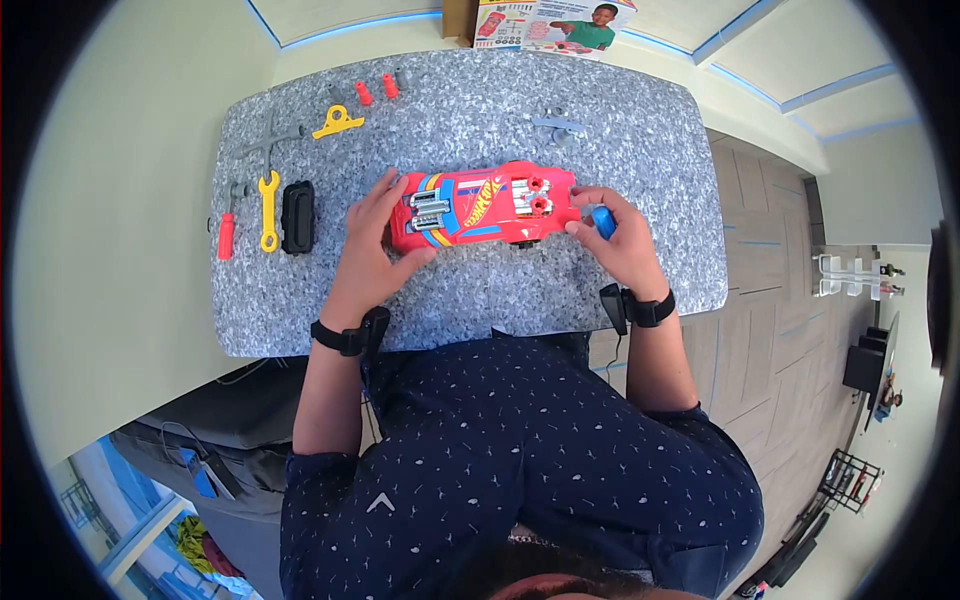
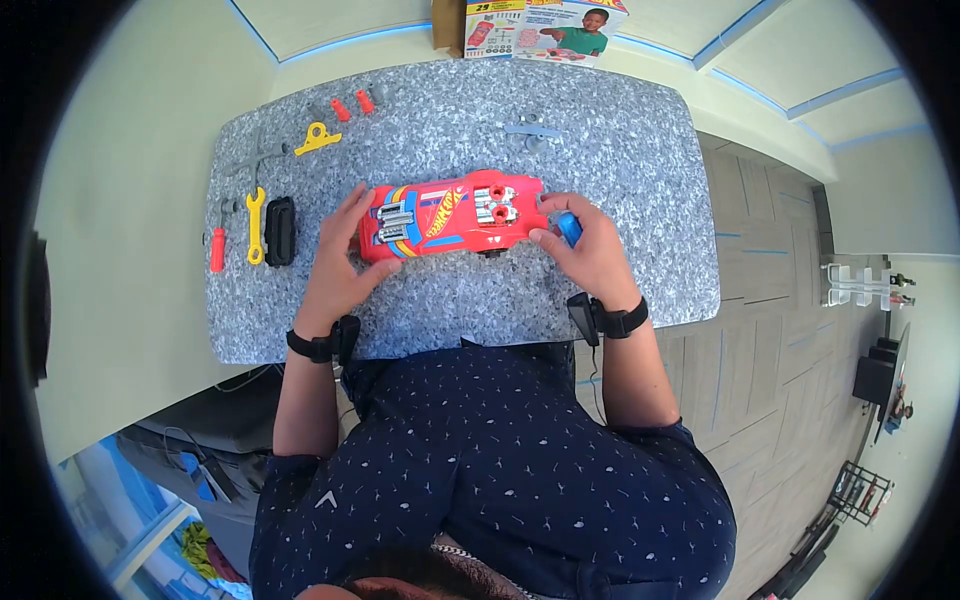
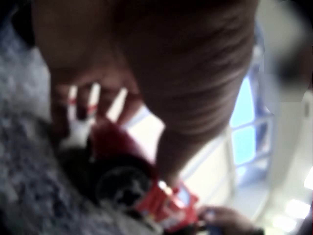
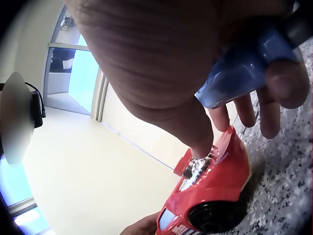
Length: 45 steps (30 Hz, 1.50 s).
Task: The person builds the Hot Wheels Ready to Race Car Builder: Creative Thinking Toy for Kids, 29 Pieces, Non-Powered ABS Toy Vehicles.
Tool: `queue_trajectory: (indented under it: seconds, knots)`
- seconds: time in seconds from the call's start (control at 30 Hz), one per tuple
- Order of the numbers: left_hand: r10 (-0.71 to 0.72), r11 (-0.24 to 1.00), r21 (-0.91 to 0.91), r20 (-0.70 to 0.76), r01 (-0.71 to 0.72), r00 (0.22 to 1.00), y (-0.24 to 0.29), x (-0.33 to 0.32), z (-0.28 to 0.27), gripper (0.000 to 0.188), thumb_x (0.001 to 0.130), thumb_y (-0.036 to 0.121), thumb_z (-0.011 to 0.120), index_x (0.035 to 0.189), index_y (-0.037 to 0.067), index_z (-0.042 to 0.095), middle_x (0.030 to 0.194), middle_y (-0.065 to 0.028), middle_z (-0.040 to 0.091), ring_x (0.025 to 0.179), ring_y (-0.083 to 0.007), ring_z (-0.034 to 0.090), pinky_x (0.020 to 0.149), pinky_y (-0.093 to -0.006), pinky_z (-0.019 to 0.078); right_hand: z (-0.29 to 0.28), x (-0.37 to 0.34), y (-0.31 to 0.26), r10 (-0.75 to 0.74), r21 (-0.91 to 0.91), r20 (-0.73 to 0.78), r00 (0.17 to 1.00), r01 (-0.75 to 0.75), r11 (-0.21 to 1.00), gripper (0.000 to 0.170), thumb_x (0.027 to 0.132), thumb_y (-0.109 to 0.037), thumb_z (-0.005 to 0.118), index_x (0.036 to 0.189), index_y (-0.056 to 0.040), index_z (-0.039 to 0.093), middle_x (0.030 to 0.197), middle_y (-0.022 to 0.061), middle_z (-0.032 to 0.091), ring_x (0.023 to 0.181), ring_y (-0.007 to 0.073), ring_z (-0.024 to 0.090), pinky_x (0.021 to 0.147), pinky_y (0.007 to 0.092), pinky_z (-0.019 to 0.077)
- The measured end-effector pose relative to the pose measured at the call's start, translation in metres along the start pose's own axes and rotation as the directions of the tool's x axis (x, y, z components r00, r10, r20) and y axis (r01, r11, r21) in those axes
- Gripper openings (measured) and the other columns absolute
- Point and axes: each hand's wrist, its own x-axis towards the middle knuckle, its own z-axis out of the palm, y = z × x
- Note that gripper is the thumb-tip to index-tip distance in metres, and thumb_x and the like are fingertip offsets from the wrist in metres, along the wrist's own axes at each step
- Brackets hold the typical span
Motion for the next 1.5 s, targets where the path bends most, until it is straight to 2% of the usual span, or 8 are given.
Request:
queue_trajectory:
  seconds: [0.17, 0.33, 0.5, 0.6, 0.73, 0.87, 1.3, 1.5]
  knots:
    - [0.109, 0.914, 0.38, 0.112, -0.144, 0.988, 0.04, 0.027, 0.006, 0.117, 0.072, 0.039, 0.104, 0.172, 0.015, 0.05, 0.177, -0.0153, 0.048, 0.162, -0.0402, 0.043, 0.133, -0.0639, 0.0319, -0.026, 0.036, -0.014, 0.185, -0.375, -0.024, 0.982, -0.18, 0.909, 0.035, 0.097, -0.01, 0.082, 0.131, -0.0032, 0.076, 0.12, 0.0197, 0.079, 0.109, 0.0377, 0.076, 0.098, 0.0423, 0.0597]
    - [-0.034, 0.825, 0.563, 0.132, -0.047, 0.991, 0.056, 0.04, 0.039, 0.117, 0.069, 0.034, 0.105, 0.17, 0.013, 0.05, 0.164, -0.0093, 0.059, 0.154, -0.037, 0.051, 0.127, -0.069, 0.0364, -0.028, 0.111, 0.032, -0.263, -0.49, -0.017, 0.965, 0.221, 0.843, 0.034, 0.098, -0.005, 0.075, 0.133, -0.0072, 0.077, 0.131, 0.0205, 0.078, 0.121, 0.0441, 0.074, 0.106, 0.0523, 0.0592]
    - [0.116, 0.955, 0.281, -0.08, -0.09, 0.99, 0.045, 0.028, 0.021, 0.106, 0.077, 0.019, 0.1, 0.169, 0.01, 0.048, 0.158, -0.0121, 0.062, 0.143, -0.0354, 0.06, 0.123, -0.0596, 0.0467, -0.014, 0.16, 0.069, -0.174, -0.492, 0.071, 0.982, 0.186, 0.85, 0.032, 0.1, -0.008, 0.076, 0.131, -0.0111, 0.081, 0.135, 0.0197, 0.076, 0.121, 0.0436, 0.074, 0.107, 0.0524, 0.0593]
    - [0.011, 0.969, -0.241, -0.182, -0.056, 0.983, 0.06, 0.02, -0.007, 0.094, 0.088, 0.012, 0.093, 0.168, 0.005, 0.046, 0.157, -0.014, 0.064, 0.14, -0.0299, 0.066, 0.121, -0.048, 0.052, -0.013, 0.177, 0.064, -0.096, -0.477, 0.108, 0.99, 0.136, 0.868, 0.029, 0.098, -0.011, 0.081, 0.127, -0.0126, 0.083, 0.126, 0.0177, 0.077, 0.118, 0.0434, 0.074, 0.106, 0.0512, 0.0591]
    - [-0.119, 0.765, -0.643, -0.196, -0.036, 0.973, 0.04, -0.003, -0.028, 0.084, 0.096, 0.004, 0.085, 0.169, 0.001, 0.044, 0.158, -0.0161, 0.064, 0.142, -0.0232, 0.066, 0.12, -0.0414, 0.0542, -0.021, 0.191, 0.069, -0.043, -0.476, 0.137, 0.99, 0.103, 0.873, 0.033, 0.096, -0.01, 0.085, 0.128, -0.0176, 0.085, 0.121, 0.016, 0.076, 0.119, 0.0411, 0.073, 0.107, 0.0491, 0.0585]
    - [-0.309, 0.281, -0.959, -0.131, -0.041, 0.942, 0.013, -0.022, -0.021, 0.068, 0.108, 0.018, 0.07, 0.167, -0.001, 0.044, 0.158, -0.0167, 0.064, 0.143, -0.0301, 0.068, 0.122, -0.0471, 0.054, -0.023, 0.195, 0.083, -0.113, -0.44, 0.126, 0.986, 0.158, 0.884, 0.035, 0.097, -0.008, 0.083, 0.129, -0.0193, 0.085, 0.128, 0.016, 0.074, 0.123, 0.0398, 0.072, 0.109, 0.048, 0.0583]
    - [-0.176, 0.053, -0.998, 0.028, 0.038, 0.984, 0.024, -0.005, -0.022, 0.069, 0.116, 0.041, 0.058, 0.171, 0.004, 0.038, 0.156, -0.021, 0.065, 0.138, -0.0449, 0.071, 0.097, -0.0722, 0.0685, -0.037, 0.165, 0.082, -0.167, -0.509, 0.095, 0.981, 0.192, 0.839, 0.022, 0.098, -0.01, 0.081, 0.12, -0.0126, 0.082, 0.13, 0.0155, 0.073, 0.123, 0.041, 0.072, 0.107, 0.0496, 0.0596]
    - [-0.325, 0.239, -0.971, -0.053, 0.028, 0.944, 0.025, -0.005, -0.012, 0.07, 0.118, 0.042, 0.055, 0.176, 0.012, 0.032, 0.164, -0.0187, 0.059, 0.144, -0.0436, 0.068, 0.095, -0.0705, 0.0694, -0.062, 0.161, 0.082, 0.147, -0.403, -0.142, 0.979, -0.193, 0.894, 0.017, 0.099, -0.006, 0.08, 0.115, -0.0071, 0.077, 0.135, 0.0184, 0.074, 0.125, 0.0392, 0.073, 0.103, 0.0486, 0.0595]
